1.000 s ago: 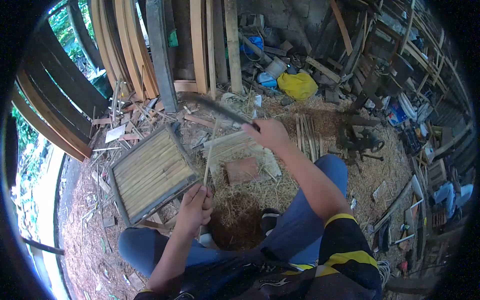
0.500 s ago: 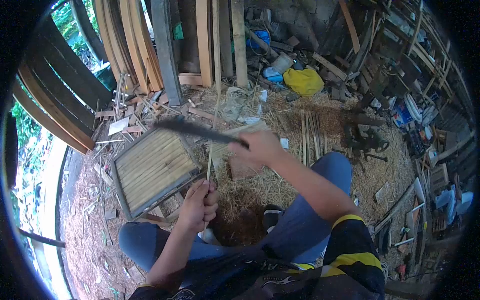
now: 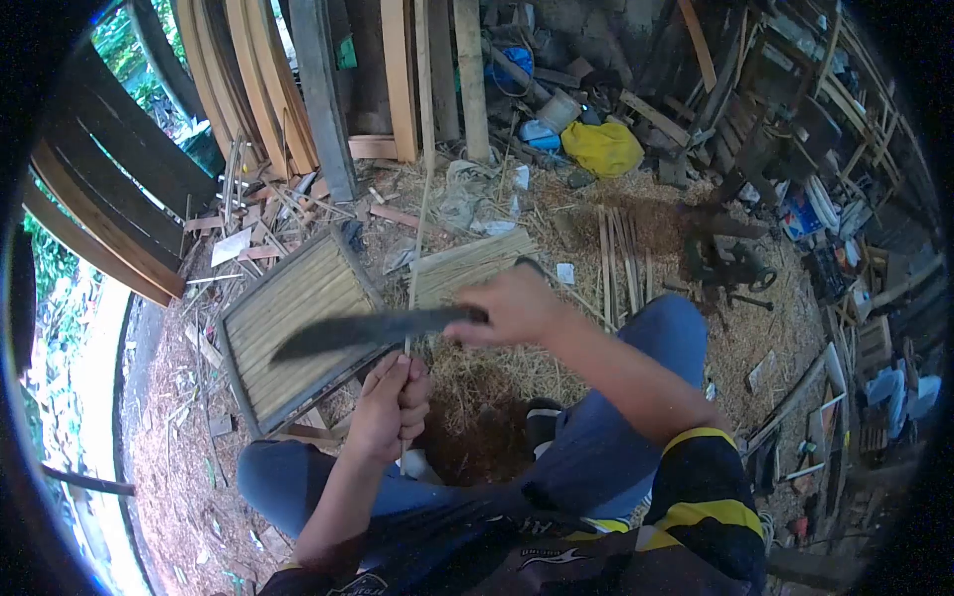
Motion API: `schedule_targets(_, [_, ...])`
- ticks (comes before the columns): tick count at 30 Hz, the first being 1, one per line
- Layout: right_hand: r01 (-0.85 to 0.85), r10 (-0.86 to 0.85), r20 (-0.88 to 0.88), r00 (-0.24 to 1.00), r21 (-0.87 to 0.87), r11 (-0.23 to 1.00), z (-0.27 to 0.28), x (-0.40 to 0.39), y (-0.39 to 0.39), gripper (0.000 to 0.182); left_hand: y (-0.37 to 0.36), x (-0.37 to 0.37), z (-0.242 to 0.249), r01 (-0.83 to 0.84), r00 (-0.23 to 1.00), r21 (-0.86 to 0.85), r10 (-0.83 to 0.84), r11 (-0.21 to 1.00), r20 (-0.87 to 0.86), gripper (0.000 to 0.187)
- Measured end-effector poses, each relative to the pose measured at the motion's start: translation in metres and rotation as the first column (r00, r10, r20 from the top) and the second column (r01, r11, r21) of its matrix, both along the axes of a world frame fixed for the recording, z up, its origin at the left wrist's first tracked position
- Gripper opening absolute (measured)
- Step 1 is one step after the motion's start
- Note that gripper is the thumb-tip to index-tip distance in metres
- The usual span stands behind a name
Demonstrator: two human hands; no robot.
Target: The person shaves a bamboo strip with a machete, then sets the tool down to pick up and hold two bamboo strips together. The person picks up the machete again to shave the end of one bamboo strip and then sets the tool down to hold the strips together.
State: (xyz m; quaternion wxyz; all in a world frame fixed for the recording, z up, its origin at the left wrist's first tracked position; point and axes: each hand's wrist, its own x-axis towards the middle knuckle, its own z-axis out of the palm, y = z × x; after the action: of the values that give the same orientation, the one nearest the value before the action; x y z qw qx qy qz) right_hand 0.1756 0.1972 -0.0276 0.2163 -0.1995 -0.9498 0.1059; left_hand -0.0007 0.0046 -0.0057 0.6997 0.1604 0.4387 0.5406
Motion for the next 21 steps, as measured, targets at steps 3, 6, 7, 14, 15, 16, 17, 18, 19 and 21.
schedule_targets(3, [0.249, -0.256, -0.023, 0.966, -0.155, 0.956, -0.011, 0.000, 0.041, 0.056, -0.001, -0.001, -0.003, -0.025, 1.000, -0.003, 0.025, 1.000, 0.011, 0.025])
schedule_targets(6, [0.303, -0.310, -0.034, 0.950, -0.131, 0.944, -0.007, 0.007, 0.047, 0.055, 0.000, 0.002, -0.001, 0.018, 0.998, -0.002, -0.018, 1.000, 0.058, 0.026])
schedule_targets(7, [0.252, -0.258, -0.028, 0.966, -0.139, 0.958, -0.010, 0.007, 0.037, 0.055, 0.000, 0.001, -0.002, 0.024, 0.998, 0.009, -0.025, 1.000, 0.066, 0.026])
schedule_targets(14, [0.375, -0.387, 0.016, 0.922, -0.292, 0.880, -0.016, 0.014, 0.069, 0.057, -0.006, 0.001, 0.003, 0.032, 0.999, -0.001, -0.032, 0.999, 0.013, 0.025])
schedule_targets(15, [0.414, -0.424, 0.028, 0.905, -0.283, 0.865, -0.009, 0.015, 0.068, 0.057, -0.006, 0.001, 0.005, 0.045, 0.998, 0.002, -0.045, 0.999, 0.036, 0.026])
schedule_targets(16, [0.343, -0.354, 0.008, 0.935, -0.265, 0.901, -0.003, 0.015, 0.060, 0.057, -0.005, 0.000, 0.005, 0.059, 0.998, 0.011, -0.059, 0.998, 0.026, 0.026])
schedule_targets(17, [0.266, -0.276, -0.004, 0.961, -0.246, 0.932, -0.001, 0.016, 0.044, 0.057, -0.004, 0.001, 0.003, 0.068, 0.997, 0.018, -0.068, 0.998, 0.021, 0.026])
schedule_targets(18, [0.188, -0.196, -0.010, 0.981, -0.231, 0.955, -0.001, 0.017, 0.029, 0.057, -0.004, 0.003, 0.002, 0.076, 0.997, 0.018, -0.076, 0.997, 0.019, 0.026])
schedule_targets(19, [0.003, -0.017, -0.102, 0.995, -0.128, 0.992, 0.000, 0.016, 0.019, 0.057, -0.004, 0.002, 0.003, 0.082, 0.996, 0.009, -0.082, 0.997, 0.024, 0.025])
schedule_targets(21, [0.050, -0.051, -0.011, 0.999, -0.037, 0.998, -0.001, 0.016, 0.026, 0.056, -0.004, 0.000, 0.003, 0.084, 0.996, 0.018, -0.084, 0.996, 0.002, 0.025])
